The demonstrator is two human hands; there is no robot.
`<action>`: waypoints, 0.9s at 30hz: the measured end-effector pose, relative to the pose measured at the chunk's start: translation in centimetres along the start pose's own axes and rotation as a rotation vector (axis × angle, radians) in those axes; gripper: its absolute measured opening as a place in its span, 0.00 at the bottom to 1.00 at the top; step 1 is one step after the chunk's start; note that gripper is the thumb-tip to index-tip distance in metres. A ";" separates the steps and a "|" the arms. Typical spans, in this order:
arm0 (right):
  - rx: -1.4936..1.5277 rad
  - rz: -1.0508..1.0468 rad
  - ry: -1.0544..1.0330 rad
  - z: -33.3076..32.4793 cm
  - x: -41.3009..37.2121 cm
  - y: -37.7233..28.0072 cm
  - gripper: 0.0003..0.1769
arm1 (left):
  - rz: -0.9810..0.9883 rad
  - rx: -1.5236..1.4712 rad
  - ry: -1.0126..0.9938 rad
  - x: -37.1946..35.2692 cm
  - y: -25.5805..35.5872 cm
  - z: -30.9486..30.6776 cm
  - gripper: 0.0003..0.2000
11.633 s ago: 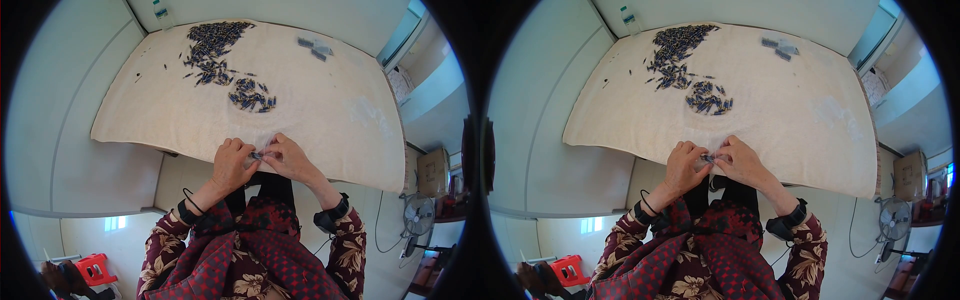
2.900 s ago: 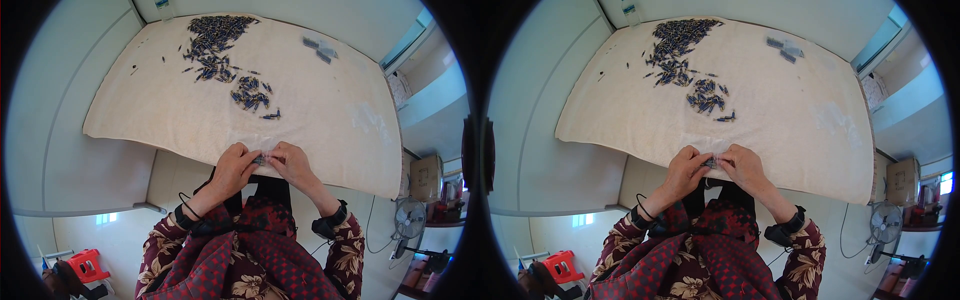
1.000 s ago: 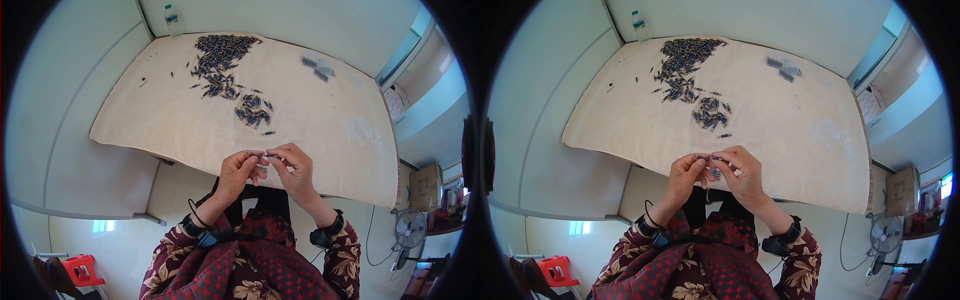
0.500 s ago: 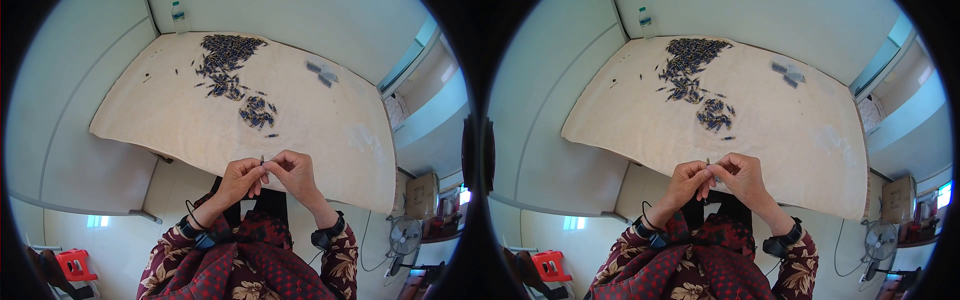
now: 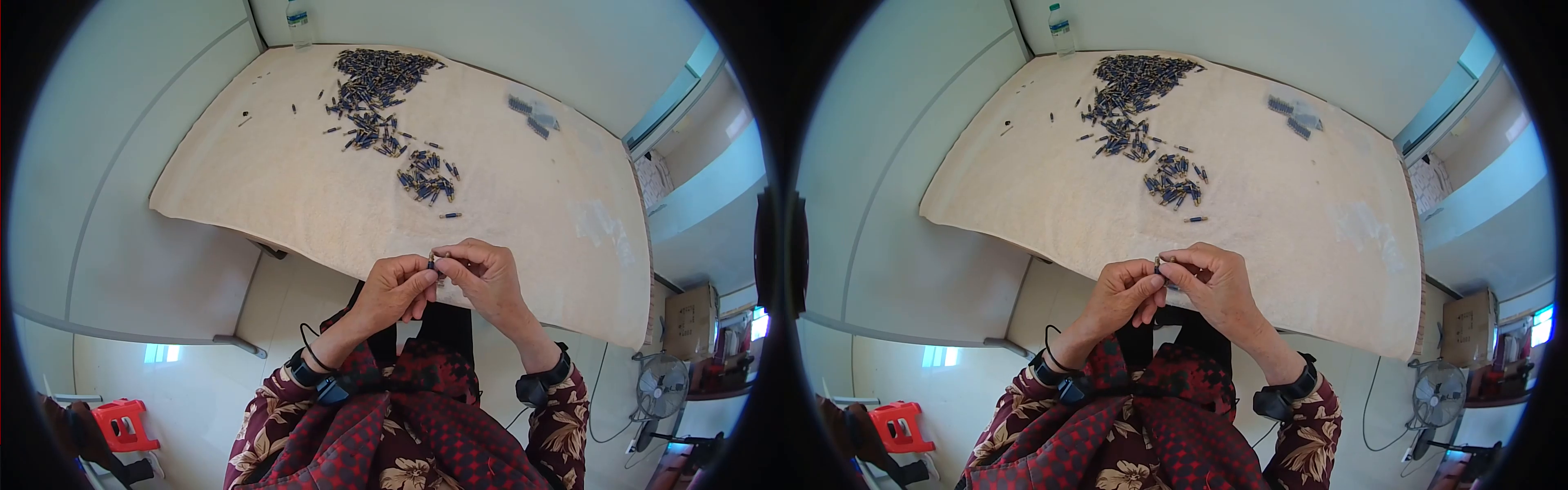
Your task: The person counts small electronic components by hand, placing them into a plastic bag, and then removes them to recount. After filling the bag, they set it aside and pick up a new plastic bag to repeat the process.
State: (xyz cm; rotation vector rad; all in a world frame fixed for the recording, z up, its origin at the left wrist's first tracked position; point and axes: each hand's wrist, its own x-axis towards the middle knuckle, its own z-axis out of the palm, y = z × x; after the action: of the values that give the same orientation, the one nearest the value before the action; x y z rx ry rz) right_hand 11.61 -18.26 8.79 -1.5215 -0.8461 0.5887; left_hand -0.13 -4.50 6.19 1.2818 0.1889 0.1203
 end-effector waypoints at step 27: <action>0.123 0.166 -0.119 -0.6 -0.1 0.5 0.06 | -0.093 0.030 -0.170 0.2 -0.3 -0.5 0.13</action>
State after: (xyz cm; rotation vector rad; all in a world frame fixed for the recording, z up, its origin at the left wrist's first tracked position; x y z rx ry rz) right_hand 12.14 -18.68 8.40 -1.4636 -0.7634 0.8448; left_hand -0.04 -4.04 5.74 1.3043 0.1040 -0.0713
